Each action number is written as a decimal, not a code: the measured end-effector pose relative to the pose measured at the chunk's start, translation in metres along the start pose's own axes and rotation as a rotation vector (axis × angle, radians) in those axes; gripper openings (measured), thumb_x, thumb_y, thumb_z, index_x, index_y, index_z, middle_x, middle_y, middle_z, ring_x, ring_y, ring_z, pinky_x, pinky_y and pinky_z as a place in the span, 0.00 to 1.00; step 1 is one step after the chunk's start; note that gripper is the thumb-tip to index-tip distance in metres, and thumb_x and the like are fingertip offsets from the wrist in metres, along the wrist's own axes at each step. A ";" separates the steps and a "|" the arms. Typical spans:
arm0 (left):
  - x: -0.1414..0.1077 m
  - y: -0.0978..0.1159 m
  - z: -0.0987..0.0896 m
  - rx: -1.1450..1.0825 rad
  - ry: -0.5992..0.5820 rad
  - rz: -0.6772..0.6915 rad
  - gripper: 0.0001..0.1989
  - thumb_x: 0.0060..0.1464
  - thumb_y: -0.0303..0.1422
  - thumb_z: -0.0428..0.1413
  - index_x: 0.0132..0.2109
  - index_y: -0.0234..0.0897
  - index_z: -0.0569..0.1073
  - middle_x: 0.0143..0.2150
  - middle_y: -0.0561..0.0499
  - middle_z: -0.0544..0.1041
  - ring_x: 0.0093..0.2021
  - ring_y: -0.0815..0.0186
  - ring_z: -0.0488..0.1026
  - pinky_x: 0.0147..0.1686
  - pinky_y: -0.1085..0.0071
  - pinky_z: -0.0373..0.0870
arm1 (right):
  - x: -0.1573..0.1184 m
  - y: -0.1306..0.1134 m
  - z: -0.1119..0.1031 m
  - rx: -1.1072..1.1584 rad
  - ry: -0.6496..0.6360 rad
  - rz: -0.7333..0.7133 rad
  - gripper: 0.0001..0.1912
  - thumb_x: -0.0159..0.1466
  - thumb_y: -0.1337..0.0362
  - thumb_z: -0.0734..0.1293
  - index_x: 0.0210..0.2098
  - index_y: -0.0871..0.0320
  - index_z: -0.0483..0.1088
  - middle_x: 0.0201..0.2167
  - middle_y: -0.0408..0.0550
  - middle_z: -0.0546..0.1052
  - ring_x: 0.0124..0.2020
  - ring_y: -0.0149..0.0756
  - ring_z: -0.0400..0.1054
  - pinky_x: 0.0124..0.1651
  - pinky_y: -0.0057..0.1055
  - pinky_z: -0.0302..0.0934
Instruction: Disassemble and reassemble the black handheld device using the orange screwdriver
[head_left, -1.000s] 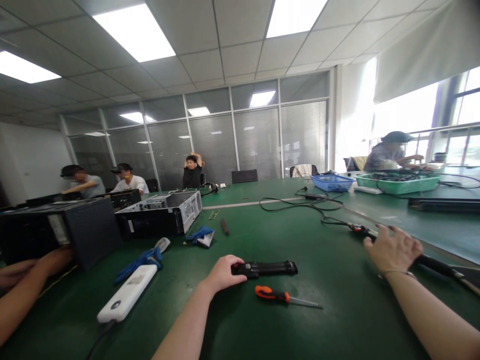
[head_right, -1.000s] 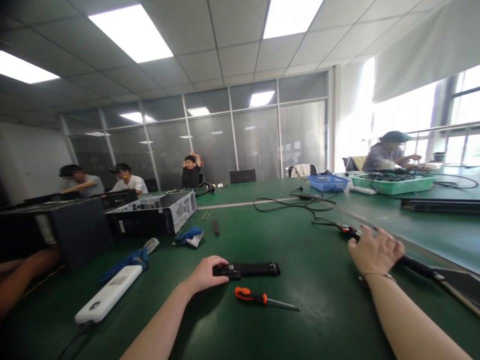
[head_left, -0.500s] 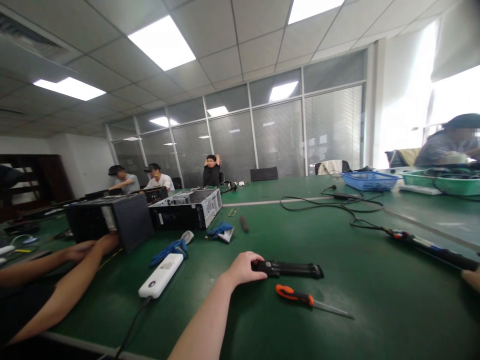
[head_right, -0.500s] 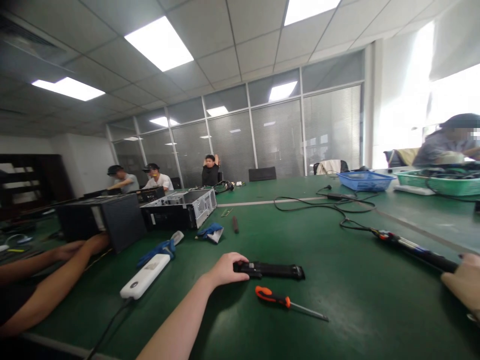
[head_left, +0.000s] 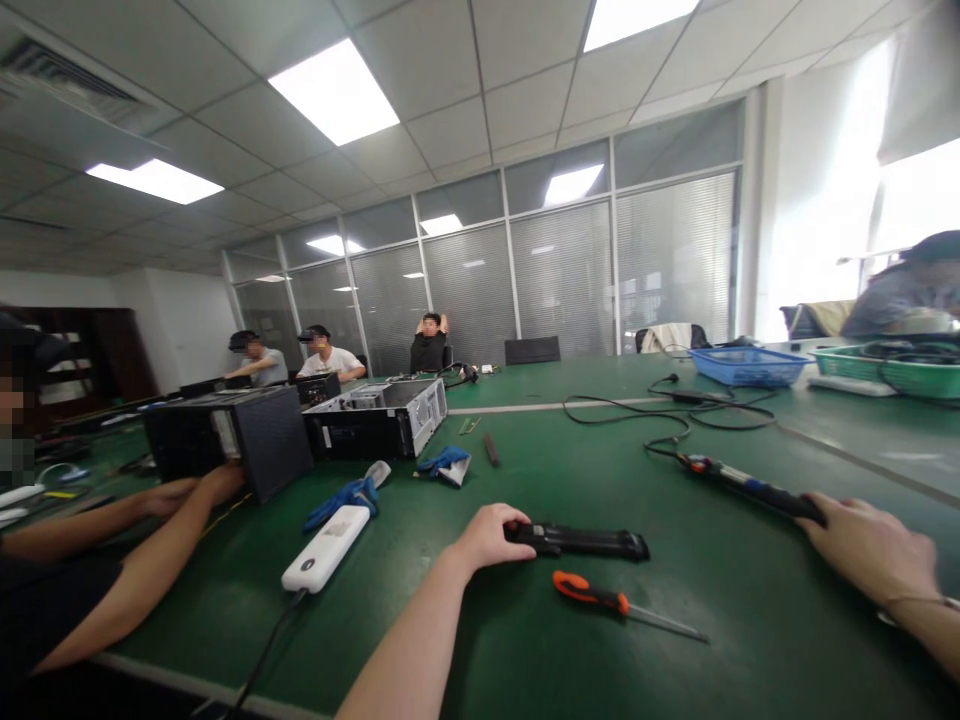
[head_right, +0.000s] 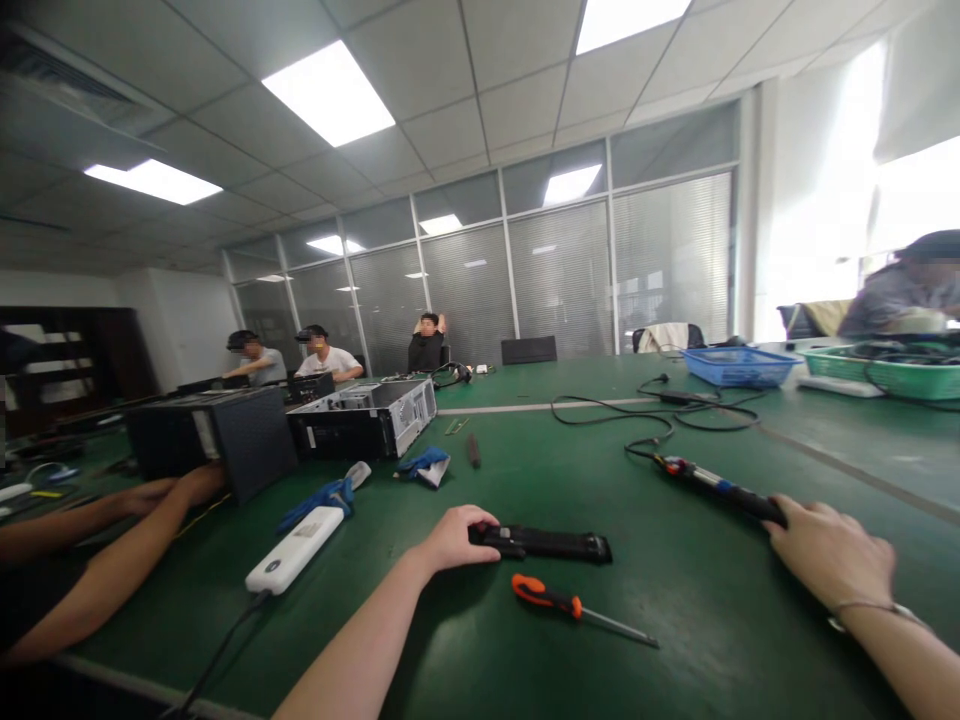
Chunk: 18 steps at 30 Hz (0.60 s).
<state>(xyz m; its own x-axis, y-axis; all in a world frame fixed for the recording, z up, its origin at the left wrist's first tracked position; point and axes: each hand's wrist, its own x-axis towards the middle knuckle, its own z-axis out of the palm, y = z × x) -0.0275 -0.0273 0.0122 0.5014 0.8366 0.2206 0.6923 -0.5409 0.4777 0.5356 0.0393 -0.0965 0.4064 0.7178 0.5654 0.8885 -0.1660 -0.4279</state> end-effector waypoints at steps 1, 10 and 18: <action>0.001 -0.001 0.000 -0.003 0.012 0.001 0.23 0.42 0.41 0.65 0.46 0.38 0.77 0.41 0.48 0.77 0.40 0.60 0.73 0.40 0.69 0.68 | -0.005 -0.019 -0.005 -0.068 -0.059 -0.039 0.20 0.54 0.51 0.59 0.41 0.48 0.73 0.39 0.68 0.73 0.41 0.62 0.67 0.36 0.54 0.53; 0.002 0.005 -0.001 -0.036 0.009 -0.011 0.21 0.40 0.38 0.65 0.44 0.38 0.78 0.40 0.49 0.78 0.39 0.61 0.74 0.39 0.70 0.68 | -0.037 -0.142 -0.018 -0.015 -0.258 -0.360 0.21 0.59 0.57 0.60 0.51 0.51 0.70 0.45 0.53 0.74 0.46 0.49 0.67 0.46 0.43 0.61; 0.000 0.008 -0.002 0.030 0.021 0.006 0.20 0.42 0.40 0.64 0.44 0.38 0.79 0.39 0.49 0.79 0.39 0.60 0.74 0.38 0.71 0.68 | -0.060 -0.218 -0.020 0.306 -0.457 -0.571 0.22 0.58 0.56 0.62 0.51 0.52 0.71 0.45 0.49 0.74 0.45 0.44 0.68 0.51 0.38 0.61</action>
<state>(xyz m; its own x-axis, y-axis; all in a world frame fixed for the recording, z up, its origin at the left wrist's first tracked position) -0.0233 -0.0317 0.0174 0.4946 0.8350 0.2411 0.7048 -0.5477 0.4509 0.3221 0.0193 -0.0233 -0.2814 0.8536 0.4384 0.8081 0.4571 -0.3715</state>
